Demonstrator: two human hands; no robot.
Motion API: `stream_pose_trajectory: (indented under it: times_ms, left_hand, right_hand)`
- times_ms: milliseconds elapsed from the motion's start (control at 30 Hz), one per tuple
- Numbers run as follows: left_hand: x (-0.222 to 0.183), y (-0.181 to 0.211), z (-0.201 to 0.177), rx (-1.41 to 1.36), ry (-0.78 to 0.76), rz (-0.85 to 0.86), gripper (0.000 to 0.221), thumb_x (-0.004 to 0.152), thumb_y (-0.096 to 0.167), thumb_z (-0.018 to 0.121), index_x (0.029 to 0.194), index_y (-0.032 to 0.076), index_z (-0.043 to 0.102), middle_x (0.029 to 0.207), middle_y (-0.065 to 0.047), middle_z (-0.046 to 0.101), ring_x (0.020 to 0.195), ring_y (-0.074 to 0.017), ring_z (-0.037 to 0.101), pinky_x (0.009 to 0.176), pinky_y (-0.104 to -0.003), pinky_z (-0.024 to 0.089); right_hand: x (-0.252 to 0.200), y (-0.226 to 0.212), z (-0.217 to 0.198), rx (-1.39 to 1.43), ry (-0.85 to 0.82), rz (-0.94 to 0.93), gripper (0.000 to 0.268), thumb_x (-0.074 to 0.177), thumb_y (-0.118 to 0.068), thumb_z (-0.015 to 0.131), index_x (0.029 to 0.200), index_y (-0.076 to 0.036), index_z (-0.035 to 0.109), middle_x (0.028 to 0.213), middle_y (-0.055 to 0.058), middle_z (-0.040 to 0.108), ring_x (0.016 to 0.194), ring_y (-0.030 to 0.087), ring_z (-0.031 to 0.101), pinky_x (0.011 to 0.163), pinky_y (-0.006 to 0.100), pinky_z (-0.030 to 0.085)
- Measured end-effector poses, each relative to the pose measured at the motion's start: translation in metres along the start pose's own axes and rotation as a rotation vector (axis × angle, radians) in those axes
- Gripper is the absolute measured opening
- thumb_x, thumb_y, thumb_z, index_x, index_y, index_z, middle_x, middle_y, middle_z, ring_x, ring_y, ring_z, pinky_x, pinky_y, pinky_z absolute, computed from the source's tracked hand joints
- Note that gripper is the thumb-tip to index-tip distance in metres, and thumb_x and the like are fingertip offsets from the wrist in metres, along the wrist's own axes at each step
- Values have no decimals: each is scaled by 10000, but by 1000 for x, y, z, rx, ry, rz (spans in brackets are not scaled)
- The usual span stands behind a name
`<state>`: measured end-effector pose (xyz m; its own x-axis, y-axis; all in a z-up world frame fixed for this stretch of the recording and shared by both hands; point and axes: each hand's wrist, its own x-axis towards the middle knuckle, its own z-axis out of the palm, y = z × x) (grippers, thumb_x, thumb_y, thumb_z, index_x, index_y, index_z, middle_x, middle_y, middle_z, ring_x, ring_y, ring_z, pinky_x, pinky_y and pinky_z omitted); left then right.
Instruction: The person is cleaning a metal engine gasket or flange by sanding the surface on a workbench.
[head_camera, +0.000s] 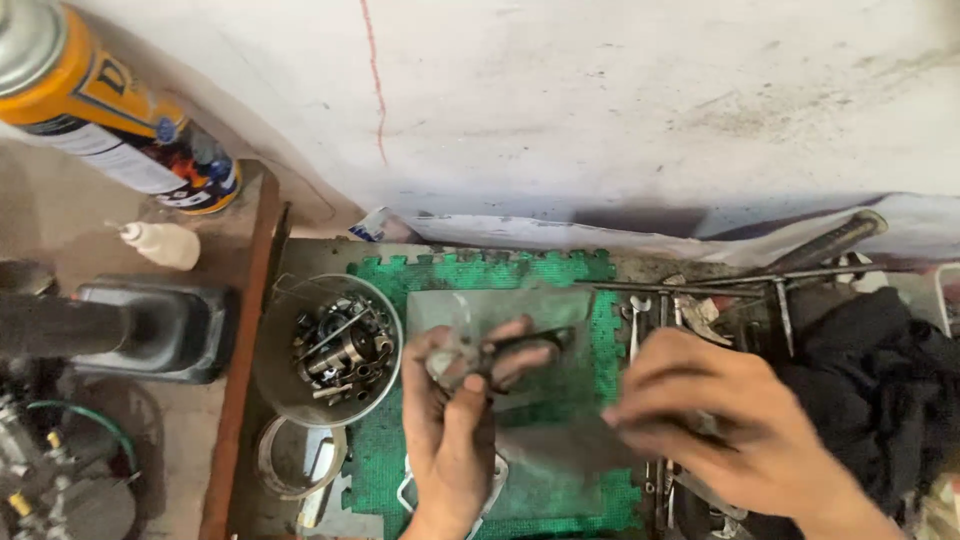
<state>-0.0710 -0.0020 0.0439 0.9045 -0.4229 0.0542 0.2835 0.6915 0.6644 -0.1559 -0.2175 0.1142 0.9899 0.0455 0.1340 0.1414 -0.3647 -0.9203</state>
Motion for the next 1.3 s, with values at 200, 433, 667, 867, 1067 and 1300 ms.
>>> stream_pose_trajectory:
  times_ms: [200, 433, 667, 867, 1067, 1300]
  left_hand:
    - [-20, -11, -3, 435, -73, -3, 298, 1124, 155, 467, 1278, -69, 589, 1338, -266, 667, 1258, -329, 668, 1124, -455, 524]
    - [-5, -2, -18, 411, 73, 31, 304, 1094, 168, 485, 1266, -63, 583, 1264, -199, 689, 1119, -267, 725, 1031, -415, 575]
    - [1, 5, -45, 285, 460, 251, 298, 1096, 157, 500, 1319, -31, 559, 1077, -163, 670, 931, -224, 663, 853, -389, 567]
    - [8, 6, -45, 285, 447, 297, 264, 1112, 165, 507, 1306, -11, 543, 1056, -131, 650, 877, -208, 622, 769, -350, 521]
    - [6, -9, -46, 299, 469, 147, 251, 1076, 136, 524, 1250, -26, 606, 989, -106, 664, 816, -154, 601, 694, -290, 495]
    - [-2, -6, -51, 632, 447, 54, 173, 1032, 83, 594, 1126, -45, 663, 854, -91, 717, 738, -122, 613, 669, -247, 495]
  right_hand:
    - [4, 3, 31, -622, 399, -173, 352, 750, -223, 900, 1048, -108, 753, 906, 9, 666, 832, 215, 636, 751, 362, 478]
    - [-16, -8, -19, -481, 23, -325, 339, 723, -180, 802, 1059, -201, 760, 1017, -23, 696, 977, 207, 645, 1030, 557, 426]
    - [-78, 49, -83, -926, -80, -275, 223, 731, -358, 694, 954, -375, 709, 1127, -100, 707, 1205, 223, 605, 1227, 640, 340]
    - [-65, 66, -44, -1136, -245, 107, 362, 710, -210, 653, 1065, -245, 710, 1209, -54, 692, 1252, 193, 590, 1178, 578, 336]
    - [13, 65, 46, -912, -377, -28, 578, 757, -206, 735, 1291, -59, 570, 1368, 168, 538, 1263, 379, 502, 957, 552, 453]
    - [44, 105, 81, -1140, -582, -3, 690, 733, -81, 737, 1382, -46, 507, 1458, 208, 491, 1354, 393, 466, 1038, 530, 424]
